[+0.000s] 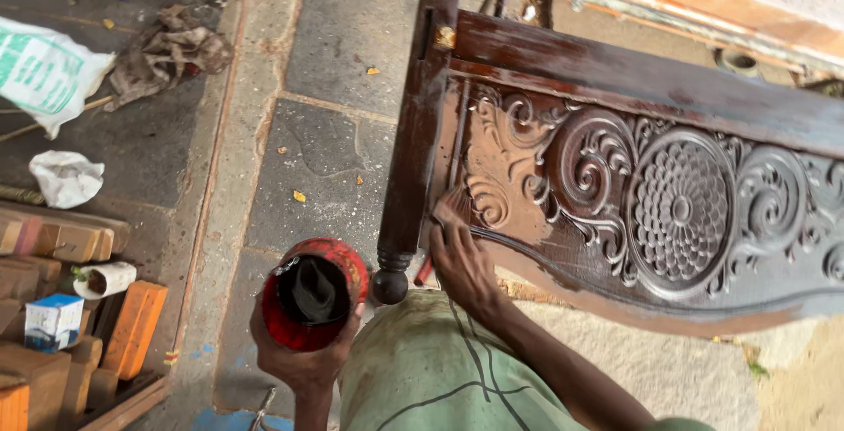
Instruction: The person applies dark stain to a carved wooden headboard using a brush. They hold a red can of stain in the left hand and repeatedly dip the brush to cover the carved floral and scroll patterns, working across the surface.
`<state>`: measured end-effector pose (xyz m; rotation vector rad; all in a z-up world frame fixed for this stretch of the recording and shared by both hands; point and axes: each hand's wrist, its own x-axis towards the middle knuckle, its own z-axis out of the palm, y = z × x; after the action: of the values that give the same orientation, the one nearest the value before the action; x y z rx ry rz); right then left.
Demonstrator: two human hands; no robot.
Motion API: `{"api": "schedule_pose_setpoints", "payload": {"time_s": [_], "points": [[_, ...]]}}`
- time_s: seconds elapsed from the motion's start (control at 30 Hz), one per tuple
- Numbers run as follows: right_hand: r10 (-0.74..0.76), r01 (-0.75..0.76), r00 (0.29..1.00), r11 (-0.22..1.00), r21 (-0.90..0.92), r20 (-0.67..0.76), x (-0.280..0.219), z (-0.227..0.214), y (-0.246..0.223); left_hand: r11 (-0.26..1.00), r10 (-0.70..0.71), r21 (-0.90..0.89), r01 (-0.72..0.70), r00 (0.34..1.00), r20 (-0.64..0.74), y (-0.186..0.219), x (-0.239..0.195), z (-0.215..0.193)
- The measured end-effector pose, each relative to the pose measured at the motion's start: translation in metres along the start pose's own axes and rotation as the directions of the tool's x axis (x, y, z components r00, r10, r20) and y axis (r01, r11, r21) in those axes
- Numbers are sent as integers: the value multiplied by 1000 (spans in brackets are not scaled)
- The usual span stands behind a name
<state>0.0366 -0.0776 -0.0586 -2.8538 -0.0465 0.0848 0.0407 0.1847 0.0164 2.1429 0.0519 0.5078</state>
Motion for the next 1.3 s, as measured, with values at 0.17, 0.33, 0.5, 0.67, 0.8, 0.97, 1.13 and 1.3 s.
{"api": "schedule_pose_setpoints", "payload": {"time_s": [0.17,0.33,0.5,0.67,0.8,0.97,1.13,1.3], "points": [[182,-166,963,982,-95,199,3,-20,-7,1000,-24,3,24,1000,10,-4,6,-6],[127,-114,978,990,-82,167,2,-23,-18,999,-23,23,22,999,49,-8,10,-9],[29,12,984,973,-229,176,9,-14,-20,999,25,18,-27,998,65,-6,15,-9],[-78,63,996,960,-273,-44,3,-5,-18,999,8,49,-10,998,60,-6,14,-12],[-17,24,999,975,-219,32,16,-1,-16,996,53,67,-58,996,70,-5,15,-14],[46,-25,992,983,-181,114,15,6,-20,995,46,82,-52,996,70,-5,10,-18],[42,-37,999,991,-128,34,-5,1,-11,994,23,104,-30,998,65,-5,7,-20],[68,-57,995,989,-138,75,-22,-8,-4,999,31,16,-32,998,59,-2,4,-21]]}}
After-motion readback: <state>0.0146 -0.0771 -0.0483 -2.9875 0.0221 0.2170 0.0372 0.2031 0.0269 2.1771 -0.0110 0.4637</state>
